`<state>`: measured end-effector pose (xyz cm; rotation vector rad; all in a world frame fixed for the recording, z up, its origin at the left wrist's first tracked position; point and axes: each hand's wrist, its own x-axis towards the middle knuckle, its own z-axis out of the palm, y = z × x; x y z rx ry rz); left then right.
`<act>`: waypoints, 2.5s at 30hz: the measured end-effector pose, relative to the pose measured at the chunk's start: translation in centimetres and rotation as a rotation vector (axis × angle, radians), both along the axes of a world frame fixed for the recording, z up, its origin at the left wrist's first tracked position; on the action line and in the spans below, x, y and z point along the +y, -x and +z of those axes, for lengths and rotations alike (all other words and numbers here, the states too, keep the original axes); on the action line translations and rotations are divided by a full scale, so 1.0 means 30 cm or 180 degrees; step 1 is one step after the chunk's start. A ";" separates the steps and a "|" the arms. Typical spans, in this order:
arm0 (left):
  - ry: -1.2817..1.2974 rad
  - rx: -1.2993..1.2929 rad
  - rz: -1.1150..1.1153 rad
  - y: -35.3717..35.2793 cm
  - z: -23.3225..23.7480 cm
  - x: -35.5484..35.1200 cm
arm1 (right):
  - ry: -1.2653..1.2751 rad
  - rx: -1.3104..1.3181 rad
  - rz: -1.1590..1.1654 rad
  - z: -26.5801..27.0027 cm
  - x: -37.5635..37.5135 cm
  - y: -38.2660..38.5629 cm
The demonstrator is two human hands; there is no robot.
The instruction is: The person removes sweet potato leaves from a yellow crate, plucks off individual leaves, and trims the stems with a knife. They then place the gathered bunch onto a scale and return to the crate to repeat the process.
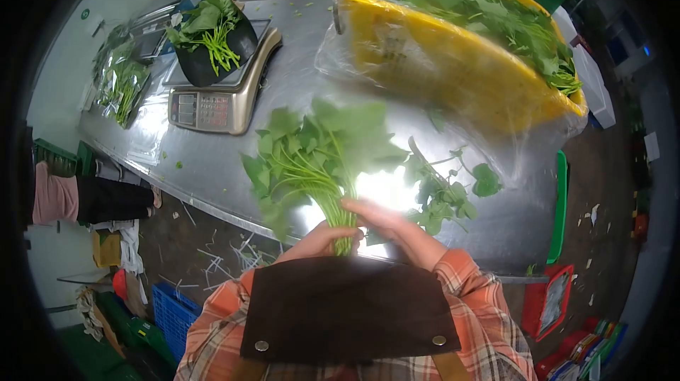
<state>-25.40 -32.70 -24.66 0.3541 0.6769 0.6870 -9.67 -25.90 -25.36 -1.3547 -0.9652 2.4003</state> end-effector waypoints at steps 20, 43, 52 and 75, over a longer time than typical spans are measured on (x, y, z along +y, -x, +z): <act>-0.0003 0.0253 0.0383 -0.018 -0.031 -0.038 | -0.0725 0.0436 -0.0094 0.020 -0.025 -0.020; 0.0384 0.0649 0.0230 -0.034 -0.015 -0.025 | -0.5037 -0.1937 0.3280 0.107 0.038 0.314; 0.0324 -0.0245 0.0562 -0.006 -0.057 -0.049 | -0.3553 -0.0513 0.2744 0.209 0.034 0.143; -0.1015 0.0756 -0.0081 -0.011 -0.121 -0.050 | -0.2140 -0.1479 0.0849 0.120 -0.062 0.135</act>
